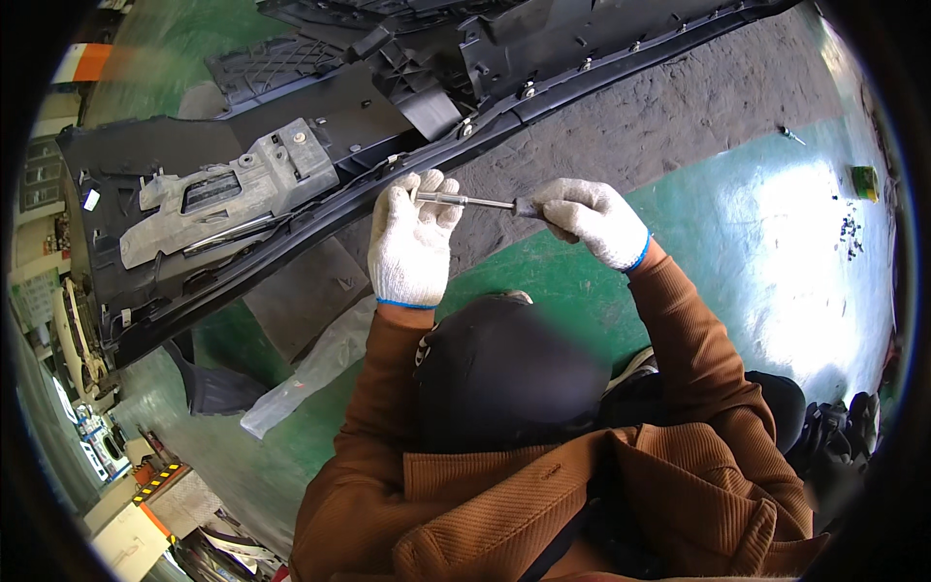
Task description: The person is assembling a car part, likely a bumper or trim piece, using a screwdriver to tighten screws. They are working on a large black plastic component, securing it with multiple screws.
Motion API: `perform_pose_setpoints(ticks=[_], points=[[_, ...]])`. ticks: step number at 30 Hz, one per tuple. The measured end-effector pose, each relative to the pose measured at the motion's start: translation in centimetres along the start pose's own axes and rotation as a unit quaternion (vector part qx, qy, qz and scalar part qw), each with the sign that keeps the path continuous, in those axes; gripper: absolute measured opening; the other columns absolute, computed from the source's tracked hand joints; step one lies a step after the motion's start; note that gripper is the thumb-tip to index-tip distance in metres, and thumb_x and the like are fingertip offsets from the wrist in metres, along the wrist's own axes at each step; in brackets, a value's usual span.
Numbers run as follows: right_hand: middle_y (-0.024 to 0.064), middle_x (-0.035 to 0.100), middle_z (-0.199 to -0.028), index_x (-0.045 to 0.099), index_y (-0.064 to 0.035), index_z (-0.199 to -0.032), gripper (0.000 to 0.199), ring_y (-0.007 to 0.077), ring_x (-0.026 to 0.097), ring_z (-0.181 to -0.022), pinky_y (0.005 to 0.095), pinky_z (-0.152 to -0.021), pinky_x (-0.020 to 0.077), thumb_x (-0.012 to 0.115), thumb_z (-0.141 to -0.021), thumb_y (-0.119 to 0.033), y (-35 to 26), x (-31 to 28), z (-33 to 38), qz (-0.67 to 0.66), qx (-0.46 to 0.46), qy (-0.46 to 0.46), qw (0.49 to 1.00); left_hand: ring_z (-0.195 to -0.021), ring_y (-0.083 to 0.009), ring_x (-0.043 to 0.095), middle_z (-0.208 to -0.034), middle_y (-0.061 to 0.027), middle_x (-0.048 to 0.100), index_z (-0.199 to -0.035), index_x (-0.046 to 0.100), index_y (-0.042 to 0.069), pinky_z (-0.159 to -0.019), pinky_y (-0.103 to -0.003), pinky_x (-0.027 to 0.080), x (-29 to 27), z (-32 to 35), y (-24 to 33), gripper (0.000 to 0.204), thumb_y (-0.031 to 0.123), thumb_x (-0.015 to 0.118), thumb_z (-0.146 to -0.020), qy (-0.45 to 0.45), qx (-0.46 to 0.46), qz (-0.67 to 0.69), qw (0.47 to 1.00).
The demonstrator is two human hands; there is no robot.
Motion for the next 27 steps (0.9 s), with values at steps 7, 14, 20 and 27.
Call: perform_pose_setpoints(ticks=[7,14,20,27], points=[[0.0000,0.063,-0.081,0.071,0.0012,-0.121,0.035,0.0099,0.055,-0.068,0.0261,-0.064,0.0473,0.060,-0.102,-0.026,1.7,0.8,0.6,-0.143,0.100,-0.073,0.982,-0.122,-0.0355,0.063,-0.133,-0.0167,0.066,-0.130,0.061,0.008,-0.108,-0.052,0.051,-0.3,0.4,0.5,0.031,0.032,0.050,-0.114,0.000,0.014,-0.153,0.988],[0.0034,0.068,-0.089,0.062,0.0028,-0.136,0.039,0.0104,0.063,-0.075,0.0267,-0.070,0.0527,0.057,-0.109,-0.025,1.1,5.9,1.0,-0.109,0.078,-0.128,0.983,-0.116,-0.0346,0.066,-0.124,-0.0164,0.071,-0.126,0.066,0.004,-0.102,-0.049,0.055,0.6,-0.2,-3.0,0.058,0.055,0.042,-0.111,-0.001,-0.221,0.063,0.973],[0.0056,0.069,-0.090,0.067,0.0028,-0.130,0.041,0.0125,0.064,-0.073,0.0288,-0.068,0.0547,0.059,-0.107,-0.029,-0.1,7.5,0.6,-0.050,0.067,-0.085,0.993,-0.095,-0.0335,0.067,-0.104,-0.0145,0.073,-0.108,0.071,0.004,-0.087,-0.045,0.055,-0.3,-0.5,-2.5,0.067,0.066,0.047,-0.105,0.083,-0.228,-0.027,0.970],[0.0071,0.072,-0.097,0.069,0.0029,-0.124,0.040,0.0150,0.066,-0.082,0.0320,-0.076,0.0552,0.059,-0.106,-0.031,-1.3,8.8,0.6,-0.073,0.118,-0.119,0.983,-0.092,-0.0323,0.066,-0.096,-0.0149,0.072,-0.103,0.071,0.003,-0.086,-0.044,0.054,-1.1,-0.4,-1.9,0.069,0.067,0.046,-0.105,0.122,-0.221,-0.061,0.966]])
Point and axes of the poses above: each hand's wrist, its own z-axis away from the middle knuckle, its own x-axis out of the palm, y = z × x, the point moved 7 cm from there along -z, towards the middle knuckle
